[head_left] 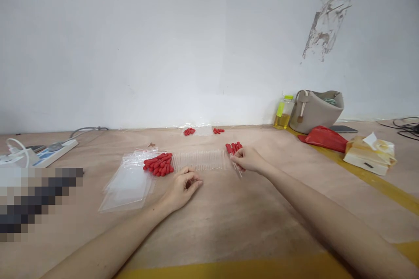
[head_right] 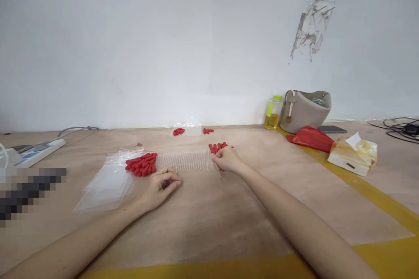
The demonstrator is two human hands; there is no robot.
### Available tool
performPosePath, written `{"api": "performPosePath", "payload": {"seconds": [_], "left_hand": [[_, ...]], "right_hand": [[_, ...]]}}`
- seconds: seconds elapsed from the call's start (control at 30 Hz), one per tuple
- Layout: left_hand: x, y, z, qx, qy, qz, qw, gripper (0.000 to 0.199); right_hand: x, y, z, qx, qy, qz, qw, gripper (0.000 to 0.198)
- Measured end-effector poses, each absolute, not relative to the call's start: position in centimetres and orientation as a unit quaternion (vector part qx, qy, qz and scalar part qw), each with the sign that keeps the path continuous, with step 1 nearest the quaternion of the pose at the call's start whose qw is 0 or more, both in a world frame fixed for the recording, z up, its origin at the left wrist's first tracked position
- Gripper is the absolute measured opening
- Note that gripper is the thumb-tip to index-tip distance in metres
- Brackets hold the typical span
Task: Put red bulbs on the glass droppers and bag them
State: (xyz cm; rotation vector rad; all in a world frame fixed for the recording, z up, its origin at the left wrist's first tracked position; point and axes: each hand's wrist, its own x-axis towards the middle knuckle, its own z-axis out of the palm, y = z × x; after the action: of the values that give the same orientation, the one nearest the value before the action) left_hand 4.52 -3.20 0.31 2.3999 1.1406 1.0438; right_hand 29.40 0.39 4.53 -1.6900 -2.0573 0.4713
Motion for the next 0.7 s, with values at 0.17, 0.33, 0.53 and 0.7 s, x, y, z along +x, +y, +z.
{"api": "performPosePath", "payload": {"seconds": [0.17,0.33,0.53,0.7], "left_hand": [[4.5,-3.0,0.1,0.839,0.384,0.351,0.159,0.016],[4.5,-3.1,0.2,0.838,0.389,0.352,0.15,0.017],[4.6,-3.2,0.5,0.849,0.382,0.324,0.17,0.011],[4.7,-3.2,0.4,0.844,0.391,0.337,0.147,0.016]], "right_hand": [[27.8,3.9,3.9,-0.697,-0.682,0.107,0.195,0.023],[26.7,5.6,2.8,-0.74,-0.643,0.073,0.182,0.025],[27.0,5.7,2.6,-0.746,-0.642,0.054,0.168,0.032],[26.5,4.9,2.8,-0.731,-0.661,0.057,0.157,0.031]]}}
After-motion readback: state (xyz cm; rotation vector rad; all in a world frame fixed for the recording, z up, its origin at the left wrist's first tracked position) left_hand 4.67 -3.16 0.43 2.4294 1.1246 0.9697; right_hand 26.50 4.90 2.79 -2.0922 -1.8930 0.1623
